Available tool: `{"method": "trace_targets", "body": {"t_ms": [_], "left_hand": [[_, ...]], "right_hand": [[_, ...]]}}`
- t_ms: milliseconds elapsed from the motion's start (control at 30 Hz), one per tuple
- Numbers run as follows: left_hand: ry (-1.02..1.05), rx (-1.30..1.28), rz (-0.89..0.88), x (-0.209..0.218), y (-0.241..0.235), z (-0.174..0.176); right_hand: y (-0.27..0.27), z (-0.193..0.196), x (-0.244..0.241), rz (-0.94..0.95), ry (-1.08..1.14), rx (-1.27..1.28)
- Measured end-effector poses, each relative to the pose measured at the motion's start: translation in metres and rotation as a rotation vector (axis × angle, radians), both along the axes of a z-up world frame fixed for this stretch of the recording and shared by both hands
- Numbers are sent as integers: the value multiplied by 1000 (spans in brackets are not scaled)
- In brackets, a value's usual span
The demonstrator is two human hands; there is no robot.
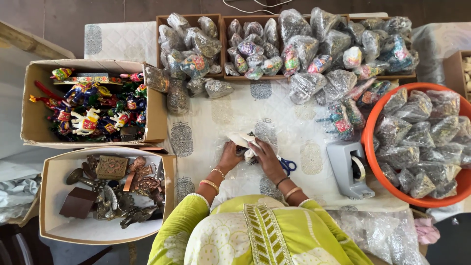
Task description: The person wraps decorative figurines in clear plastic film at a work table, twisting the film closed around each item and placing the wrapped piece with the others. They use a tape dispenser and scissors on the table and handle items one at a time from boxes of unwrapped figurines.
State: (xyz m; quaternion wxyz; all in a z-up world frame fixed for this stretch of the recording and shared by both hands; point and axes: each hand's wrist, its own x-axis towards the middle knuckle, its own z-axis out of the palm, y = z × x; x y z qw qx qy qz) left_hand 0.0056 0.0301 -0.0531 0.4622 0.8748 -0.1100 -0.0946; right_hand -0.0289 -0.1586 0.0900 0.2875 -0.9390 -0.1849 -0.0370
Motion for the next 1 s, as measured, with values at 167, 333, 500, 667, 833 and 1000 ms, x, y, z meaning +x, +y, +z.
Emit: {"method": "trace_targets", "body": {"t_ms": [167, 333, 500, 667, 833, 1000], "left_hand": [[60, -25, 3, 7, 0, 64], [82, -53, 17, 1, -4, 68], [43, -66, 147, -10, -12, 63], [79, -251, 266, -13, -20, 71], [250, -444, 396, -15, -23, 81], [215, -420, 463, -18, -27, 81]], "right_hand": [[-64, -45, 3, -191, 98, 151], [-122, 3, -11, -563, 4, 139], [-134, 11, -40, -540, -195, -393], [-105, -11, -65, -290, 25, -153], [-105, -6, -73, -307, 74, -52], [-140, 0, -80, -480, 51, -87]]}}
